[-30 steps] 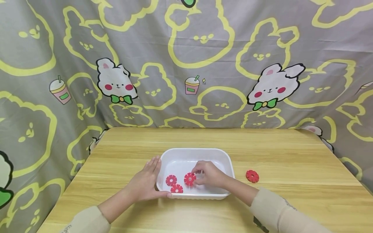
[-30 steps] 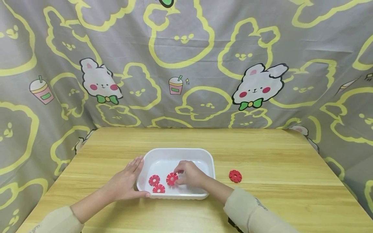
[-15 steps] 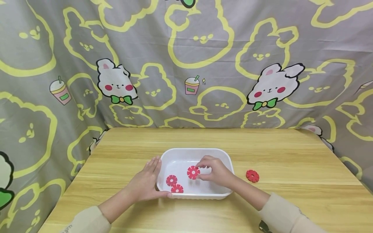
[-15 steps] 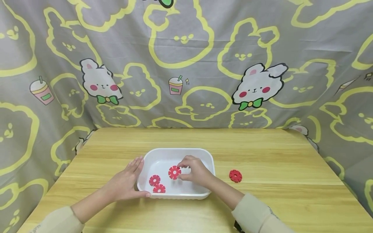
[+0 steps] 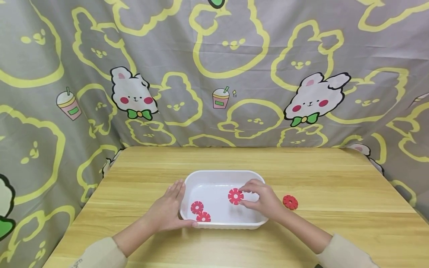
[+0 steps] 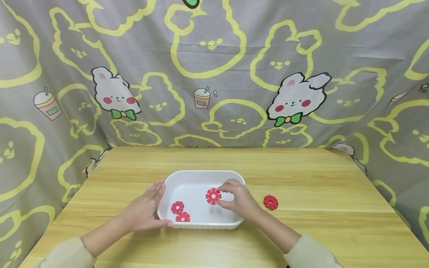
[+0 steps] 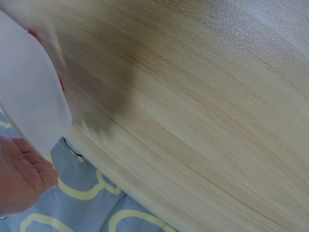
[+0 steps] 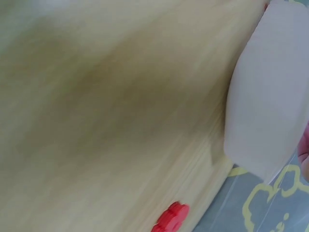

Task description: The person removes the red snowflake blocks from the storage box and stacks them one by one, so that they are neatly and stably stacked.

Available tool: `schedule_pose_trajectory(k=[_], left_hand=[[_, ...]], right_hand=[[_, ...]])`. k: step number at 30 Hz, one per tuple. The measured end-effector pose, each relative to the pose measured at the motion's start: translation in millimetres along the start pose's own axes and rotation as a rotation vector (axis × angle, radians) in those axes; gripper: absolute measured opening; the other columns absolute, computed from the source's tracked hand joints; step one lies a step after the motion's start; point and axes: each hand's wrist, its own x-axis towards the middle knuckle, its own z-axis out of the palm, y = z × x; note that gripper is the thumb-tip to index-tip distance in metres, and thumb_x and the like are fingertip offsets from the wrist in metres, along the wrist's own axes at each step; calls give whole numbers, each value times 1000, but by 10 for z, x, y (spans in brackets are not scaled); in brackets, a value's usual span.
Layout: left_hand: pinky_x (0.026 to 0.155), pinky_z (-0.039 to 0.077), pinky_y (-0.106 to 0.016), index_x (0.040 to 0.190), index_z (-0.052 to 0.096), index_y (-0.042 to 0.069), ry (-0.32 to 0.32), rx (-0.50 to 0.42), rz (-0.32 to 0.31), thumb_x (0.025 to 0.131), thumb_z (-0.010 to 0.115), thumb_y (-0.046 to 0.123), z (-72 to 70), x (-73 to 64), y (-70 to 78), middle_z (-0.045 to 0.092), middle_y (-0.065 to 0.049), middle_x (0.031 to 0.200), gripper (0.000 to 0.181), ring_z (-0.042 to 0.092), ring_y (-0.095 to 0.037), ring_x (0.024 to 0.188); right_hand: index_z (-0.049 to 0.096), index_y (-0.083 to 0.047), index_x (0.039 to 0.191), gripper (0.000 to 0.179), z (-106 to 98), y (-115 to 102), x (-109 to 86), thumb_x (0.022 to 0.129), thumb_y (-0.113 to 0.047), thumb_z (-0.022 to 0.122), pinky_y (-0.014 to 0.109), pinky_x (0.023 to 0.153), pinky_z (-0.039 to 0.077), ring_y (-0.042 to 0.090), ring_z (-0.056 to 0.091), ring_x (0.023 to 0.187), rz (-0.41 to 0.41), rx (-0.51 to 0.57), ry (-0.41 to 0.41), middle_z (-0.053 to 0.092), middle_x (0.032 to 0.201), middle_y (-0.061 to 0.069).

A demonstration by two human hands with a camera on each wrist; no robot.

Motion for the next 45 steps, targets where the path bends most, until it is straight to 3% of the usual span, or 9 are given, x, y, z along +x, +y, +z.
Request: schedule_pose_trajectory(k=[7,14,19,25,28,35,41,45], left_hand=[[108,35,-47,135,36,-14,9,6,7,69,51,79,-2,3,-1,35,-30,143,115,36,-40,133],[108,35,-47,135,36,-14,12,5,6,69,50,80,9,7,-7,35,-30,142,116,36,-40,133],[109,34,-47,135,36,-14,18,-4,-1,68,51,80,12,6,-8,35,-30,142,116,35,-41,133],[109,34,-47,135,36,-14,20,-3,3,68,51,80,14,6,-11,35,-30,142,116,35,-40,133],[108,35,-46,134,37,-14,22,1,6,69,51,79,17,2,-15,36,-30,142,116,36,-40,133],[108,35,-47,134,37,-15,25,2,8,69,51,80,21,-5,-15,36,-30,142,116,36,-40,133],[108,35,-47,135,36,-14,21,1,5,69,51,79,19,-3,-11,36,-30,142,116,36,-41,133],[107,36,-48,134,36,-15,20,7,11,69,51,80,19,5,-10,36,-30,142,116,37,-41,132]], right_hand=[[71,-6,91,33,-78,67,-129,61,-2,83,31,68,58,20,62,77,-9,-41,98,65,86,0],[71,-3,88,37,-152,124,-248,54,2,84,3,78,46,13,59,78,-95,-72,222,66,84,2],[70,-2,87,38,-204,192,-330,52,4,83,2,80,45,9,58,81,-113,-76,271,66,84,3],[70,-2,89,43,-281,263,-427,49,7,82,7,56,40,4,53,77,-121,-61,309,65,84,7],[70,-2,90,44,-328,281,-472,49,8,83,7,53,40,0,49,72,-104,-62,324,65,83,8],[71,0,89,43,-455,335,-607,49,10,82,-2,79,42,-7,55,86,-4,-133,357,67,83,7],[70,0,88,39,-524,432,-741,52,11,80,5,66,45,-6,54,75,82,-141,383,66,79,8],[70,-1,89,36,-529,508,-816,55,8,80,5,66,45,-1,55,72,150,-157,386,66,79,7]])
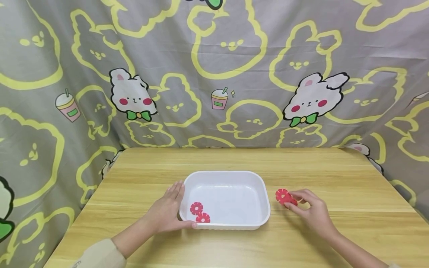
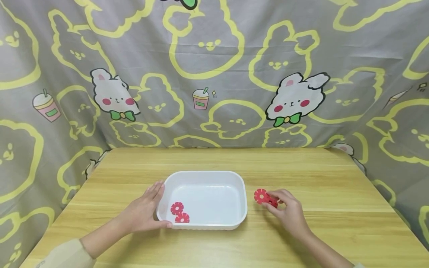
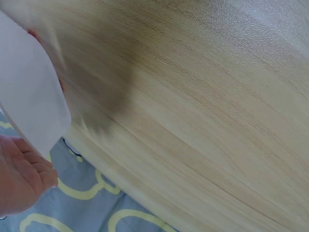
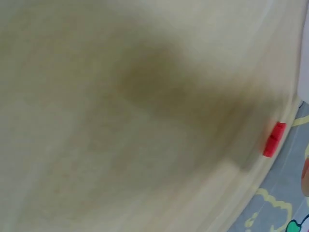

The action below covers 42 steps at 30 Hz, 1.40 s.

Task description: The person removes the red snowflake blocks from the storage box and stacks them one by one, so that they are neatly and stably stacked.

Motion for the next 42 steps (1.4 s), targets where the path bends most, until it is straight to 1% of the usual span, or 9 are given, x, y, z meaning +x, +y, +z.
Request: schedule_pose_trajectory(k=[4,7,12,17,21,24,33,42], left_hand=[[108,35,-47,134,36,-15,6,5,1,69,51,79,6,3,-6,36,-30,142,115,36,-41,133],[108,35,-47,134,37,-14,13,5,0,69,52,79,10,1,-7,36,-30,142,115,36,-41,133],[107,35,-47,134,37,-14,19,1,-1,68,50,80,4,-1,-4,36,-30,142,116,37,-41,132],[108,35,-47,134,37,-15,7,-6,-6,69,50,80,-3,0,2,36,-30,142,116,36,-41,133],[108,35,-47,135,36,-14,-6,-9,-11,69,50,80,-3,1,3,36,-30,142,116,36,-40,133],[108,35,-47,135,36,-15,-12,-15,-13,69,51,80,-1,3,4,36,-30,142,116,35,-41,133],[110,33,-46,136,34,-13,-22,-25,-33,68,54,77,-1,5,-2,33,-29,144,115,32,-40,135],[110,33,-46,137,34,-13,-23,-25,-33,68,54,78,1,3,0,33,-28,145,115,32,-39,135]], right_hand=[[70,-1,88,34,8,53,-49,57,6,80,4,65,44,-1,54,71,57,-13,3,66,78,9],[70,-1,88,32,11,88,-86,59,6,79,5,62,45,-3,53,69,116,-12,3,65,76,10],[70,0,88,28,11,153,-130,62,5,78,5,59,47,-8,51,69,220,-37,-25,64,75,10],[70,1,88,25,22,199,-169,65,0,79,5,58,46,-11,50,69,292,-66,-66,66,78,12],[70,3,89,24,35,208,-189,68,-2,79,4,56,45,-12,49,67,342,-70,-76,66,78,13],[70,4,89,24,46,209,-195,68,-2,79,4,55,44,-14,48,66,356,-65,-68,66,76,12],[70,4,86,23,54,227,-206,66,-3,80,4,53,43,-13,46,64,354,-90,-54,63,74,9],[70,4,84,22,72,236,-218,65,-1,80,4,53,43,-13,46,63,344,-80,-37,62,73,8]])
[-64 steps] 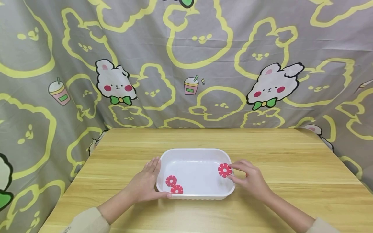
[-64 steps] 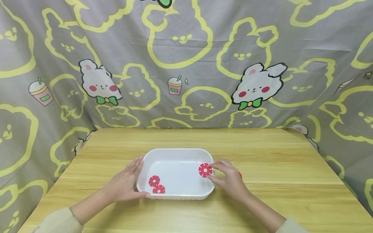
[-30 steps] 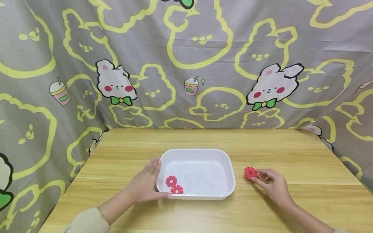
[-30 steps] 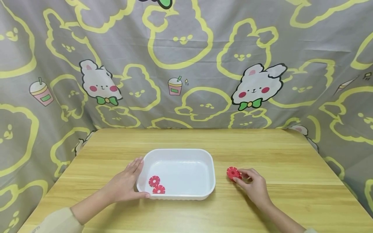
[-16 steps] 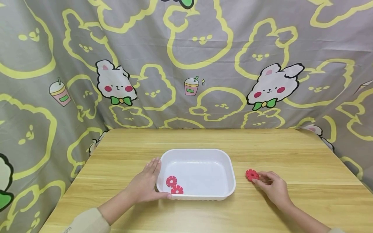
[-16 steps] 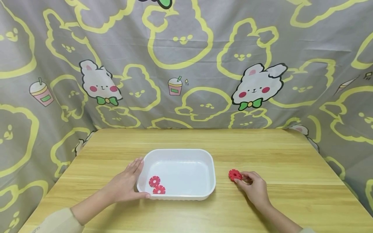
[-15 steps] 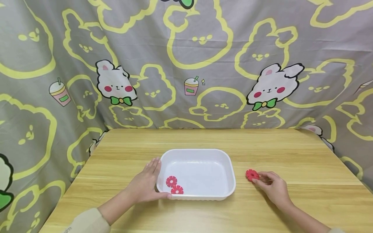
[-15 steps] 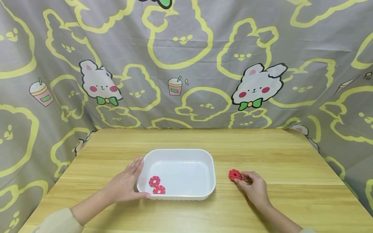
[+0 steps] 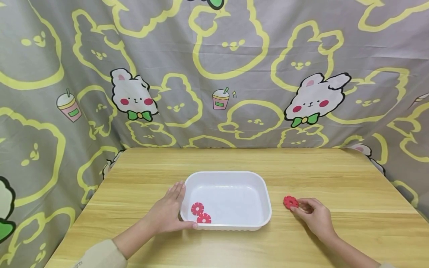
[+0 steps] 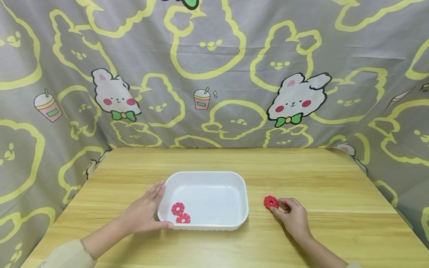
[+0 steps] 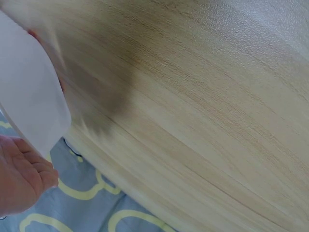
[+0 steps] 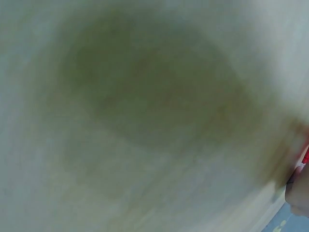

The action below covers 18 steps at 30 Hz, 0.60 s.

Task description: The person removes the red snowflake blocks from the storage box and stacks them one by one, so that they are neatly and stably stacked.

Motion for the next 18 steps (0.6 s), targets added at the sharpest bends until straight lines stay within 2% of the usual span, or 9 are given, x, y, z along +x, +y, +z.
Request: schedule_pose_trajectory(k=[9,14,18], left_hand=[[110,33,-46,137,34,-12,-3,-1,-4,68,53,79,6,-6,-6,32,-28,145,116,32,-39,135],[109,33,-46,137,34,-12,-9,2,-3,68,53,79,2,-6,-5,32,-28,145,116,32,-39,135],[109,33,-46,137,34,-12,-13,12,0,68,52,79,-6,-1,1,31,-29,145,116,32,-40,135]], right_hand=[[70,3,84,22,-1,-10,-8,65,-1,79,4,54,43,-12,47,63,-3,-10,11,62,72,8],[69,4,89,25,-49,-67,28,67,-2,79,3,57,44,-12,47,67,7,-1,15,62,76,10],[69,4,92,26,-104,-164,109,68,0,77,3,61,44,-11,49,70,-34,33,33,62,78,8]])
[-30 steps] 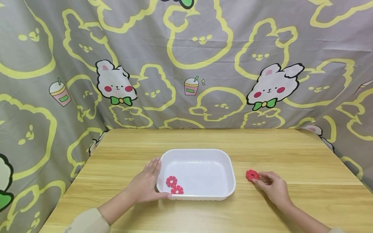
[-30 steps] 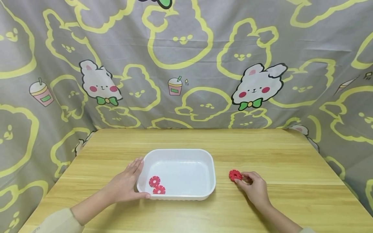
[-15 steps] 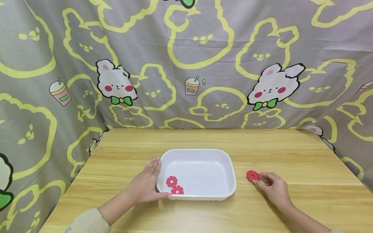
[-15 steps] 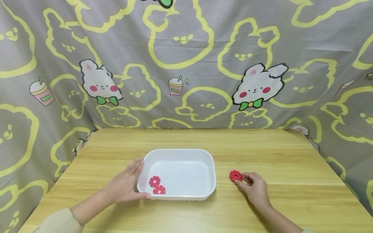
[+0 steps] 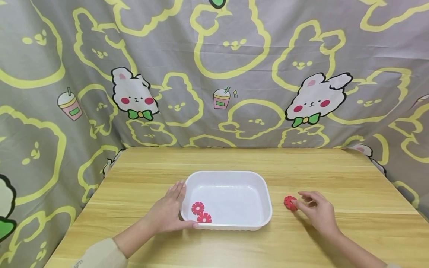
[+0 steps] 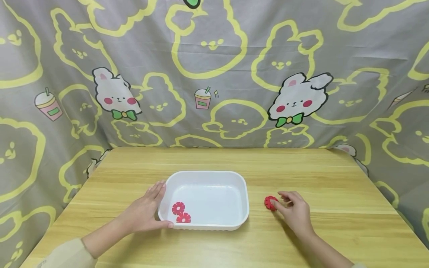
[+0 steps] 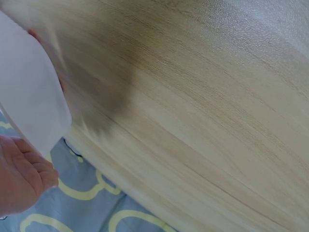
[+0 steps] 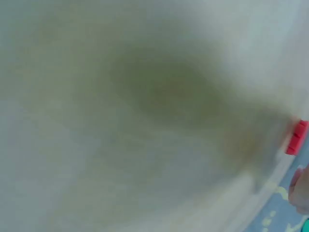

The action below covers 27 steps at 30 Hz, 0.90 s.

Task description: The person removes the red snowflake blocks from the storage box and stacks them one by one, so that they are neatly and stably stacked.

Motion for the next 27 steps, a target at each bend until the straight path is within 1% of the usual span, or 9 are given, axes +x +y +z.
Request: schedule_pose_trajectory(k=[3,5,7,12,15,17,20,24,27], left_hand=[[109,34,-46,137,34,-12,-7,9,6,69,52,79,-4,5,5,32,-29,145,116,33,-40,135],[108,35,-47,137,34,-13,-11,15,10,69,51,79,-8,8,7,32,-29,144,115,34,-40,135],[108,35,-46,136,35,-13,-11,25,14,69,51,79,-10,10,10,33,-29,144,115,34,-40,134],[108,35,-45,135,36,-13,5,49,25,69,50,80,-18,7,17,34,-30,143,115,35,-40,134],[108,35,-45,135,37,-13,11,59,27,69,50,80,-22,4,13,34,-30,143,115,35,-40,134],[109,35,-45,135,36,-13,8,62,26,69,50,80,-20,4,11,34,-30,143,115,35,-40,134],[109,34,-46,136,35,-13,3,58,24,69,50,79,-19,2,10,33,-30,143,115,34,-40,134],[109,34,-46,136,35,-13,4,51,23,69,51,79,-23,0,10,33,-31,143,115,33,-40,134],[109,34,-46,136,35,-14,5,53,25,69,51,79,-23,0,14,33,-31,143,115,34,-40,134]], right_hand=[[69,3,94,26,-19,-97,70,69,0,77,4,63,45,-9,51,71,-24,55,-4,61,79,-8],[69,1,95,26,-18,-155,119,70,-1,77,5,64,46,-9,52,72,-35,82,-18,57,80,-20],[69,2,95,25,-5,-220,169,70,0,76,6,66,46,-8,52,75,-56,130,-33,55,83,-27],[67,7,90,22,79,-412,269,69,9,73,9,66,48,-4,54,77,-150,254,-70,56,86,-27],[68,7,89,22,147,-514,301,68,10,73,10,64,49,-4,54,77,-192,287,-109,57,85,-27],[68,7,89,22,199,-564,310,68,9,74,12,63,49,-4,54,77,-213,302,-136,59,85,-23],[68,6,90,23,274,-624,317,68,7,75,14,63,50,-3,55,78,-234,317,-175,61,84,-17],[68,6,91,23,372,-710,321,69,5,75,15,63,50,2,56,76,-245,353,-222,62,87,-17],[68,7,91,24,441,-789,319,69,4,76,17,63,51,5,56,75,-250,370,-248,65,87,-8]])
